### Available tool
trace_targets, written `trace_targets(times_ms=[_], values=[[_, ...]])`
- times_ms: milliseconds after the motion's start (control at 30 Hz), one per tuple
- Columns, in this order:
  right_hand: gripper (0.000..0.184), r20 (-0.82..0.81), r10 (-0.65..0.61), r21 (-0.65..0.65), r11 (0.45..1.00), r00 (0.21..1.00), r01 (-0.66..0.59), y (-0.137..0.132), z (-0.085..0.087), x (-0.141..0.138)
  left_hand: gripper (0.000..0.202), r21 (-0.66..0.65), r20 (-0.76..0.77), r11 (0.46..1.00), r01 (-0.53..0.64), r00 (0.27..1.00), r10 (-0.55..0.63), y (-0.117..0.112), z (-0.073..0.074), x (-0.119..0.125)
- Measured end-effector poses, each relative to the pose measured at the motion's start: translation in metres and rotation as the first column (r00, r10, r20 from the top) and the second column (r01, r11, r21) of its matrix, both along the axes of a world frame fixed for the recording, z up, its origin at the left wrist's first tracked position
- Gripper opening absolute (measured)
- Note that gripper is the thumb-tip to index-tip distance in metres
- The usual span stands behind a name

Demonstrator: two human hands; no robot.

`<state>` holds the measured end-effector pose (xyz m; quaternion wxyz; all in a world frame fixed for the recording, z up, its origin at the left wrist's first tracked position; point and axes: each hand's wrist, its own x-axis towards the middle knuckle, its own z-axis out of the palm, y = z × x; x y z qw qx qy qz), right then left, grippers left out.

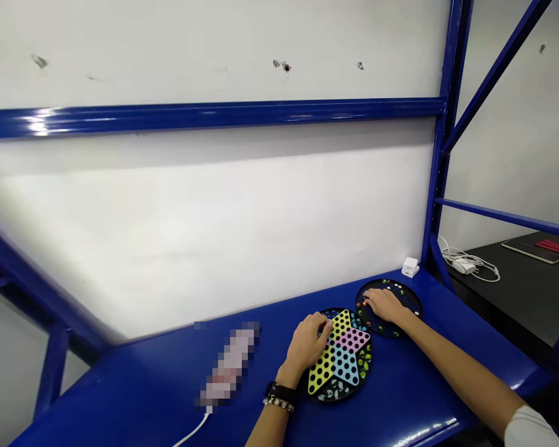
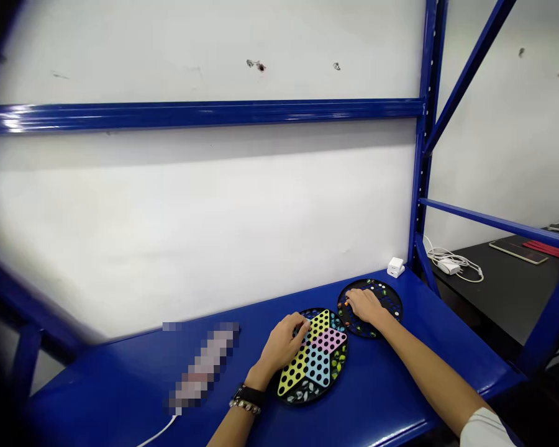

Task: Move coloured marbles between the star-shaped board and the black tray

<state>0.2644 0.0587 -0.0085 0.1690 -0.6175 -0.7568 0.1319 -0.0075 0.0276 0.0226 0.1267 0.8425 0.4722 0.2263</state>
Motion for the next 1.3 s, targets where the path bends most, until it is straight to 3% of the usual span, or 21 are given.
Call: trace_targets(times_ms=[67,133,167,233,300,367,433,500,600,633,700,800,1033,1167,1300], values=[[0.026,-0.191,-0.015,0.047,0.999,0.981,0.025,0.0,0.001,0.001,0.039,-0.004,0.001,1.0,-0.002,1.0,0.002,0.0,0.0,0.0],[0.027,-0.46,-0.047,0.053,0.995,0.887,0.08,0.0,0.005,0.004,0.038,-0.005,0.004,1.0,0.002,1.0,-0.002,0.0,0.0,0.0],[0.029,-0.6,-0.076,0.018,0.994,0.796,0.109,0.0,0.008,0.006,0.038,-0.005,0.005,1.0,0.004,1.0,-0.004,0.001,0.0,0.0],[0.032,-0.833,-0.149,-0.104,0.988,0.532,0.113,0.0,0.016,0.01,0.038,-0.009,0.003,1.0,0.004,1.0,-0.004,0.001,0.0,0.0],[0.032,-0.941,-0.213,-0.211,0.977,0.265,0.033,-0.001,0.023,0.015,0.038,-0.011,-0.001,1.0,0.001,1.0,-0.001,0.001,0.001,0.001],[0.032,-0.959,-0.251,-0.256,0.966,0.135,-0.027,-0.001,0.027,0.016,0.038,-0.007,-0.001,1.0,0.001,1.0,-0.001,0.001,0.001,0.001],[0.037,-0.944,-0.276,-0.282,0.959,0.181,-0.011,-0.003,0.026,0.015,0.039,-0.005,-0.002,1.0,0.002,1.0,-0.002,0.001,0.0,0.001],[0.043,-0.893,-0.245,-0.248,0.968,0.378,0.042,-0.004,0.022,0.012,0.038,-0.005,-0.006,1.0,0.001,1.0,-0.001,0.001,0.0,0.001],[0.046,-0.639,-0.106,-0.1,0.994,0.762,0.054,-0.01,0.017,0.005,0.037,0.004,-0.009,1.0,-0.001,1.0,0.001,0.001,-0.001,0.0],[0.045,-0.524,-0.06,-0.076,0.997,0.85,0.024,-0.013,0.016,0.004,0.036,0.008,-0.01,1.0,-0.001,1.0,0.001,0.001,0.0,0.0],[0.04,-0.326,0.017,-0.123,0.991,0.945,-0.06,-0.02,0.018,0.001,0.036,0.015,-0.015,1.0,0.002,1.0,-0.002,0.0,0.001,0.0],[0.029,-0.185,0.094,-0.226,0.965,0.978,-0.135,-0.03,0.023,-0.002,0.037,0.008,-0.019,1.0,0.006,1.0,-0.006,-0.001,0.003,0.001],[0.028,-0.087,0.064,-0.217,0.973,0.994,-0.082,-0.036,0.027,-0.006,0.04,-0.017,-0.005,1.0,0.008,1.0,-0.008,-0.002,0.006,0.003],[0.024,-0.084,0.009,-0.158,0.987,0.996,-0.022,-0.032,0.022,-0.002,0.039,-0.004,-0.008,1.0,0.007,1.0,-0.007,-0.001,0.003,0.002],[0.018,-0.091,0.032,-0.077,0.996,0.995,-0.04,-0.031,0.015,0.0,0.039,0.002,-0.012,1.0,0.006,1.0,-0.006,0.0,0.001,0.001]])
